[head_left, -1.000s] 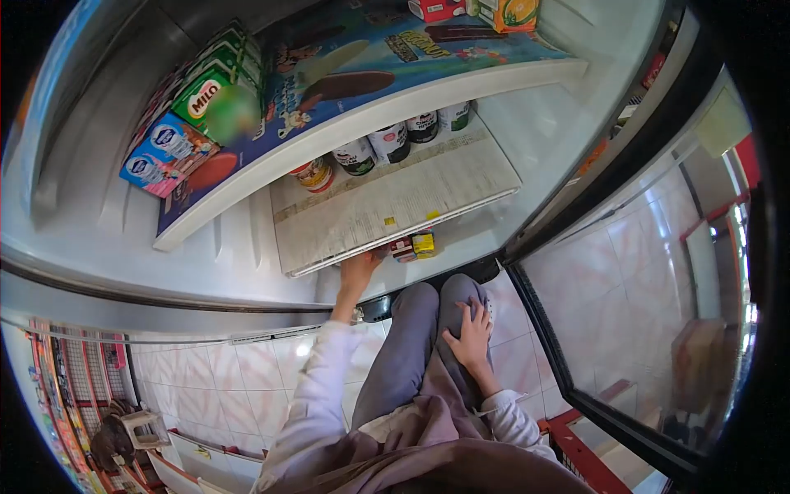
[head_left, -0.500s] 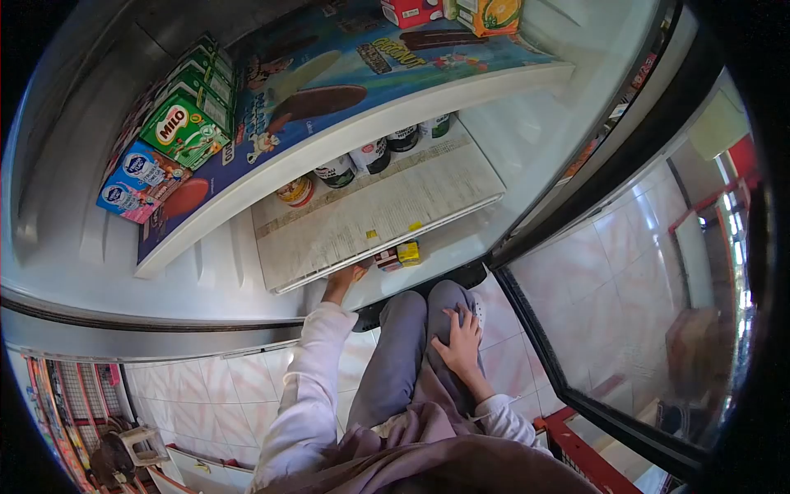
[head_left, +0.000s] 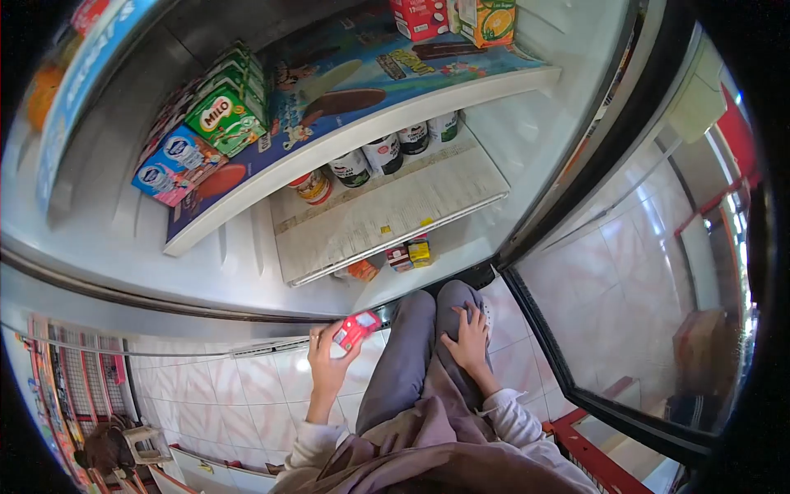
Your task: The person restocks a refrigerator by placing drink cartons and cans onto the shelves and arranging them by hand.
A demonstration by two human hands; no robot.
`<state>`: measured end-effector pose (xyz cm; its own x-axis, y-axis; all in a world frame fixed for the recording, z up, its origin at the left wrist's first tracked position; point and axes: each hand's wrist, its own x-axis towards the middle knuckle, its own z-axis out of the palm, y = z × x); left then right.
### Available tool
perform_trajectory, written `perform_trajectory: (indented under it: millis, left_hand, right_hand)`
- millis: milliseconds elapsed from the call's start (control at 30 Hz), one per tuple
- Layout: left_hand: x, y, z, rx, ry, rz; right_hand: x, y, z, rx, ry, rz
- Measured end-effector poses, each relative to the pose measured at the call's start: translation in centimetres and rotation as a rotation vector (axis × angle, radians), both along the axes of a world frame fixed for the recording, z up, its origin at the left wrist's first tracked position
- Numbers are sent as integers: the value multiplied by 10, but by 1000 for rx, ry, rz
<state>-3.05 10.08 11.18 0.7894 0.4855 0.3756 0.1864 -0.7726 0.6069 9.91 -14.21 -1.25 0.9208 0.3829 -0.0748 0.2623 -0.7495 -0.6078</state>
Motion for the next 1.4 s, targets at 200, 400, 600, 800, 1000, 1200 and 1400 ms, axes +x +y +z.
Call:
perform_trajectory:
  millis: [200,400,600,800,1000,1200,1400]
  left_hand:
    - [-3,-14,107,16,-117,-33]
    - [64,-15,232,331,-550,-164]
    - [153,-29,309,550,-786,-258]
    - [228,-42,312,545,-704,-366]
    - [287,-28,330,446,-538,-329]
    - [308,-2,302,152,-306,-339]
    - [317,7,303,118,-381,-540]
  right_hand:
    - [-4,-3,-3,23,-36,4]
    - [-6,-6,-4,30,-40,3]
    - [-7,-12,-5,46,-46,-36]
    - [-7,-19,-4,44,-51,-44]
    - [-4,-18,-4,56,-38,-47]
    - [-4,-21,-1,63,-42,-51]
    - [-2,-20,-4,66,-53,-33]
